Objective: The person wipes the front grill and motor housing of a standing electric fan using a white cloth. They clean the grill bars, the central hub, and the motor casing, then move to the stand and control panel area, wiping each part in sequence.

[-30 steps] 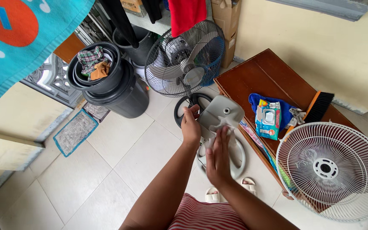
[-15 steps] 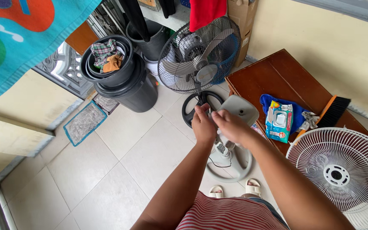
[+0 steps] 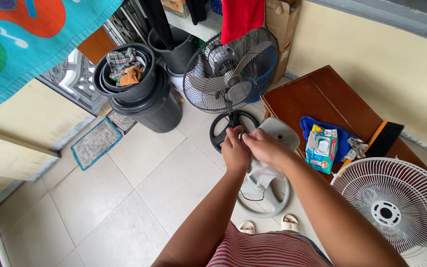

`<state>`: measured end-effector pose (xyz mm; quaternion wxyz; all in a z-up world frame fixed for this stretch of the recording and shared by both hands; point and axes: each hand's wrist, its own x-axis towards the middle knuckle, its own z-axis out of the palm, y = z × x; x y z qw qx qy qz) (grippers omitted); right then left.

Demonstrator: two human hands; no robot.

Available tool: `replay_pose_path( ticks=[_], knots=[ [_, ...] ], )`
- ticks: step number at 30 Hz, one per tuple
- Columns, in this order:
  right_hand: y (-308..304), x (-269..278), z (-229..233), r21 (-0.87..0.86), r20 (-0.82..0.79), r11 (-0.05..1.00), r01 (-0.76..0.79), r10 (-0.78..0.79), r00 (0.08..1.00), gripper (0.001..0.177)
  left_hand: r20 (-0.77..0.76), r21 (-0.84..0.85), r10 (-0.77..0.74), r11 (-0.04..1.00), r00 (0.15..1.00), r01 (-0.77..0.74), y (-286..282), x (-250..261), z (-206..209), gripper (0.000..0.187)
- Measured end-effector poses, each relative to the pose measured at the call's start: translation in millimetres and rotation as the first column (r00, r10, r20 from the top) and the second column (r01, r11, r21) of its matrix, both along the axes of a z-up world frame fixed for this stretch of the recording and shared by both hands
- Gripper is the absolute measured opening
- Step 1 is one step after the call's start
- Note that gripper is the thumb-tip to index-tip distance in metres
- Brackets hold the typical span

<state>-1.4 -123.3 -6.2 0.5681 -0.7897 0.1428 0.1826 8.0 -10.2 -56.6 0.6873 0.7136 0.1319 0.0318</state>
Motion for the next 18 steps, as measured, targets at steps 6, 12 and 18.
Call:
replay_pose_path(
  ticks=[6,12,18],
  knots=[
    [26,-25,-3,0.039,0.403,0.998,0.053,-0.064,0.913,0.046,0.026,0.119,0.041,0.992,0.999,-0.044,7,11,7,0.059],
    [12,-87,-14,-0.146,0.558,0.983,0.112,-0.012,0.83,0.035,-0.053,0.161,0.074,0.985,0.996,-0.064,0,6,18,0.044],
    [22,-109,-42,-0.219,0.835,0.892,0.395,-0.038,0.549,0.023,-0.047,0.14,0.054,0.989,0.997,-0.046,-6,-4,23,0.042]
  ],
)
